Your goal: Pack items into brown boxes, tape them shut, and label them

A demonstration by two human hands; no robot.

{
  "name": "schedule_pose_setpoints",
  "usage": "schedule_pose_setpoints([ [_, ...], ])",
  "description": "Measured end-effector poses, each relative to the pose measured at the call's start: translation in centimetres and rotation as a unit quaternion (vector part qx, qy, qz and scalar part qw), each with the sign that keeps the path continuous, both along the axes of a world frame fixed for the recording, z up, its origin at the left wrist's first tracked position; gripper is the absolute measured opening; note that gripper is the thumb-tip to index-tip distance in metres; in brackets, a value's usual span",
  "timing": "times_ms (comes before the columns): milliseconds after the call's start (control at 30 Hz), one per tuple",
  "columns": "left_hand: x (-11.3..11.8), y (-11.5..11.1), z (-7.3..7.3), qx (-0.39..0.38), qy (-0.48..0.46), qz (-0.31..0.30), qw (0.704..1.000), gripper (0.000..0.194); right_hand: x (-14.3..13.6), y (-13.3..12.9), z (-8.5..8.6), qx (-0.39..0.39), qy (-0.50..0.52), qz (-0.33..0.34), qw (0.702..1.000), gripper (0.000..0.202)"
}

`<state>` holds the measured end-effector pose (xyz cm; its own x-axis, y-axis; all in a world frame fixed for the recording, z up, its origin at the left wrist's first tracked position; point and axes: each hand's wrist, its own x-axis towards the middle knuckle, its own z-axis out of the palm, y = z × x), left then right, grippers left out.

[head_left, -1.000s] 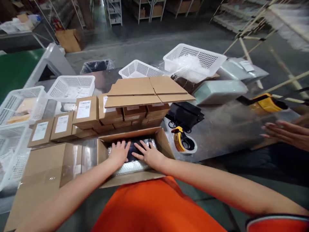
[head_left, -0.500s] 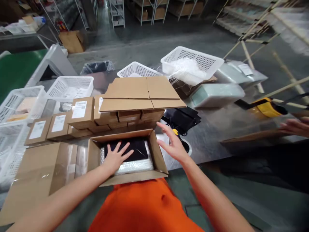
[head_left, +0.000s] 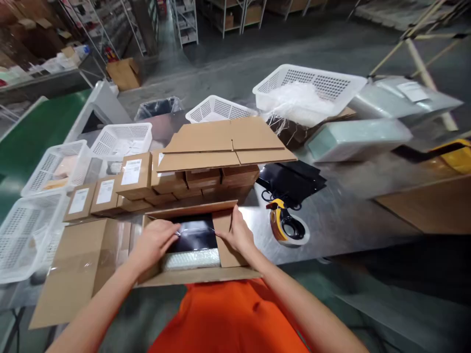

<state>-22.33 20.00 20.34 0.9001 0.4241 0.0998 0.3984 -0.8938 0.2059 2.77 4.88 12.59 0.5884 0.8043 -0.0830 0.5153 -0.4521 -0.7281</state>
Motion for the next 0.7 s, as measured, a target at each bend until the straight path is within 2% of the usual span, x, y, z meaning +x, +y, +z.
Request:
schedule_pose_setpoints([
  [33,-1.8,1.0,0.3,-0.016,-0.061,0.075,0.995,0.037,0.1,-0.1,0.0,-0.011,-0.005,-0.006,1.0,0.113],
  [67,-3.3,2.0,0.2,-0.062,-0.126,0.151,0.979,0.046,0.1,-0.1,0.1,-0.019,-0.008,-0.008,1.0,0.113],
  [100,-4.5,2.9,-0.2,-0.155,-0.167,0.203,0.952,0.063,0.0,-0.1,0.1,-0.024,-0.011,-0.009,1.0,0.114],
  [167,-5.0,3.9,-2.2,-0.345,-0.201,0.252,0.882,0.087,-0.1,0.0,0.2,-0.031,-0.015,-0.008,0.999,0.116],
  [200,-4.5,4.1,-3.5,-0.409,-0.194,0.258,0.853,0.094,-0.2,0.1,0.3,-0.035,-0.014,-0.007,0.999,0.118],
  [233,-3.5,3.9,-4.8,-0.437,-0.186,0.26,0.841,0.098,-0.2,0.2,0.3,-0.039,-0.013,-0.006,0.999,0.12],
  [333,0.0,2.4,-7.7,-0.415,-0.181,0.311,0.836,0.122,-0.2,0.2,0.1,-0.042,-0.01,-0.004,0.999,0.125],
  [367,0.8,1.9,-8.3,-0.388,-0.183,0.329,0.841,0.126,-0.1,0.1,-0.1,-0.037,-0.01,-0.003,0.999,0.127],
  [433,1.7,1.1,-8.9,-0.322,-0.185,0.35,0.86,0.123,0.3,0.0,-0.6,-0.023,-0.005,-0.001,1.0,0.129],
  [500,1.7,0.7,-9.1,-0.264,-0.18,0.351,0.88,0.118,1.0,0.0,-1.1,-0.004,0.012,0.016,1.0,0.132],
  [600,1.3,0.5,-9.4,-0.221,-0.184,0.334,0.898,0.126,2.4,0.3,-2.0,0.071,0.04,0.079,0.994,0.135],
  [667,0.9,0.5,-9.7,-0.191,-0.195,0.318,0.908,0.133,3.1,0.6,-2.7,0.151,0.046,0.104,0.982,0.12],
  [700,0.6,0.6,-9.8,-0.169,-0.207,0.309,0.913,0.132,3.3,0.6,-2.9,0.187,0.043,0.101,0.976,0.105],
])
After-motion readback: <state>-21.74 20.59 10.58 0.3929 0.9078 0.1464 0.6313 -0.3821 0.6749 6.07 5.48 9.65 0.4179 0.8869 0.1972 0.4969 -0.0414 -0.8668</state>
